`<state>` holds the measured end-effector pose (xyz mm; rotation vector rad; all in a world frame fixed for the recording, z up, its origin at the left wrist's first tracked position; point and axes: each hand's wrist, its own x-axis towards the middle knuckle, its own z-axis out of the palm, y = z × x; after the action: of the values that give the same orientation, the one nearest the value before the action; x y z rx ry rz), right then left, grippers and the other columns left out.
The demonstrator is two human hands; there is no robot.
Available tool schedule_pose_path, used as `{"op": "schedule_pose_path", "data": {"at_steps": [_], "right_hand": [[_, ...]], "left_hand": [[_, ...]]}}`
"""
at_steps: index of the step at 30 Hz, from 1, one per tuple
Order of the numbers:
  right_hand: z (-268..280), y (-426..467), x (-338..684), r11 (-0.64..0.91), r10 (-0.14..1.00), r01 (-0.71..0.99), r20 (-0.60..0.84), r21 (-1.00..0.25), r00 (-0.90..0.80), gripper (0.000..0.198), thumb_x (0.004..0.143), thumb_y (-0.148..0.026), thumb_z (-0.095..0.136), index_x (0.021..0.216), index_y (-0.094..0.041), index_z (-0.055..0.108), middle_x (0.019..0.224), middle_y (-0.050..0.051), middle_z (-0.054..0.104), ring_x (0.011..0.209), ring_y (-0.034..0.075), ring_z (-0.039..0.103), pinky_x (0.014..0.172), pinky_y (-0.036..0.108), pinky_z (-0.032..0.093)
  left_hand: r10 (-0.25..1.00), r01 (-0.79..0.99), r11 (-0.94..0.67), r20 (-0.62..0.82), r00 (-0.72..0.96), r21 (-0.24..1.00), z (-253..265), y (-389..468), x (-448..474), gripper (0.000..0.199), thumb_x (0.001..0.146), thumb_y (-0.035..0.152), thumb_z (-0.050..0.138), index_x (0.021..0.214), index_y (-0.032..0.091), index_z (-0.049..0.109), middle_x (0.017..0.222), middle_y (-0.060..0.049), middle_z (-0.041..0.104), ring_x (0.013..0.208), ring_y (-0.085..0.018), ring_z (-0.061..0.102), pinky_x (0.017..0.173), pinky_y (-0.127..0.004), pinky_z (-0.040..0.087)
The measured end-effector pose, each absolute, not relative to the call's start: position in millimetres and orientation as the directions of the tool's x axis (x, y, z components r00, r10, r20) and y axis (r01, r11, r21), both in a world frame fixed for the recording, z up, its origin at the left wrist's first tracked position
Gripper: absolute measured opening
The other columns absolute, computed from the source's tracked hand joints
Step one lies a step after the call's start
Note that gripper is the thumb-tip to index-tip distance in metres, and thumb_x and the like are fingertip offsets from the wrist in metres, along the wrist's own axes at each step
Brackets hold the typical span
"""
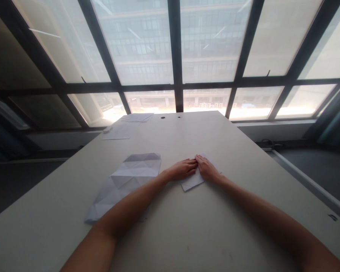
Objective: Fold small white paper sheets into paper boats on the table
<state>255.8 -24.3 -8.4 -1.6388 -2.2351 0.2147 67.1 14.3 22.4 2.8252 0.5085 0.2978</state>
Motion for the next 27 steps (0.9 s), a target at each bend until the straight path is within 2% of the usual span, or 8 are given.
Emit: {"op": "schedule_pose_path", "data": {"at_steps": [4, 8, 13, 17, 20, 24, 27], "right_hand": [[-3.7, -29.3, 254.7, 0.298, 0.951, 0.901, 0.18, -0.316, -0.252, 0.058, 0.1, -0.034, 0.026, 0.149, -0.005, 0.038, 0.155, 0.017, 0.037, 0.145, 0.024, 0.03, 0.12, 0.04, 0.021], [-7.3, -45.5, 235.6, 0.212, 0.975, 0.926, 0.131, -0.311, -0.18, 0.07, 0.1, -0.049, 0.026, 0.152, -0.002, 0.029, 0.158, 0.021, 0.028, 0.148, 0.03, 0.02, 0.119, 0.048, 0.018], [-17.8, -48.9, 230.8, 0.204, 0.976, 0.947, 0.128, -0.25, -0.177, 0.07, 0.098, -0.045, 0.031, 0.153, -0.001, 0.027, 0.159, 0.023, 0.023, 0.149, 0.031, 0.016, 0.12, 0.049, 0.014], [-18.6, -39.0, 245.9, 0.194, 0.978, 0.951, 0.119, -0.242, -0.169, 0.07, 0.098, -0.049, 0.029, 0.153, -0.005, 0.028, 0.16, 0.021, 0.023, 0.15, 0.031, 0.016, 0.12, 0.05, 0.012], [-17.8, -35.6, 251.0, 0.175, 0.983, 0.955, 0.105, -0.241, -0.153, 0.068, 0.099, -0.047, 0.028, 0.153, -0.006, 0.028, 0.16, 0.02, 0.021, 0.15, 0.031, 0.015, 0.12, 0.053, 0.009], [-17.5, -34.7, 250.0, 0.157, 0.985, 0.957, 0.104, -0.243, -0.135, 0.067, 0.099, -0.045, 0.028, 0.153, -0.005, 0.028, 0.161, 0.02, 0.02, 0.15, 0.03, 0.014, 0.119, 0.053, 0.009], [-13.5, -32.1, 254.0, 0.203, 0.978, 0.95, 0.096, -0.239, -0.184, 0.066, 0.099, -0.043, 0.029, 0.153, -0.005, 0.029, 0.161, 0.019, 0.02, 0.15, 0.03, 0.015, 0.119, 0.053, 0.011]], "left_hand": [[0.425, 0.375, -0.89, 0.172, 0.889, 0.258, 13.7, 19.5, 68.4, 0.044, 0.1, 0.028, 0.044, 0.144, 0.028, 0.048, 0.158, -0.003, 0.034, 0.146, -0.018, 0.031, 0.122, -0.04, 0.019], [0.536, 0.505, -0.832, 0.095, 0.839, 0.23, 7.2, 22.6, 66.1, 0.052, 0.101, 0.032, 0.041, 0.152, 0.028, 0.034, 0.159, -0.007, 0.031, 0.148, -0.023, 0.025, 0.12, -0.053, 0.018], [0.647, 0.627, -0.758, 0.091, 0.757, 0.177, 2.3, 25.0, 64.2, 0.051, 0.102, 0.028, 0.03, 0.153, 0.022, 0.032, 0.16, -0.01, 0.029, 0.148, -0.025, 0.024, 0.119, -0.055, 0.015], [0.666, 0.638, -0.743, 0.12, 0.737, 0.201, 1.6, 25.0, 65.1, 0.051, 0.101, 0.027, 0.031, 0.151, 0.019, 0.036, 0.159, -0.01, 0.03, 0.148, -0.025, 0.026, 0.119, -0.054, 0.018], [0.672, 0.633, -0.739, 0.175, 0.72, 0.231, 3.8, 24.0, 65.2, 0.048, 0.099, 0.027, 0.037, 0.145, 0.018, 0.046, 0.154, -0.009, 0.04, 0.143, -0.024, 0.035, 0.119, -0.047, 0.025], [0.678, 0.625, -0.735, 0.281, 0.679, 0.261, 9.1, 23.0, 64.2, 0.037, 0.095, 0.025, 0.046, 0.127, 0.021, 0.065, 0.138, -0.006, 0.06, 0.127, -0.02, 0.054, 0.112, -0.033, 0.038], [0.712, 0.658, -0.702, 0.303, 0.634, 0.273, 13.1, 23.0, 63.0, 0.032, 0.094, 0.026, 0.049, 0.117, 0.024, 0.071, 0.125, -0.003, 0.068, 0.116, -0.02, 0.061, 0.107, -0.032, 0.043]]}}
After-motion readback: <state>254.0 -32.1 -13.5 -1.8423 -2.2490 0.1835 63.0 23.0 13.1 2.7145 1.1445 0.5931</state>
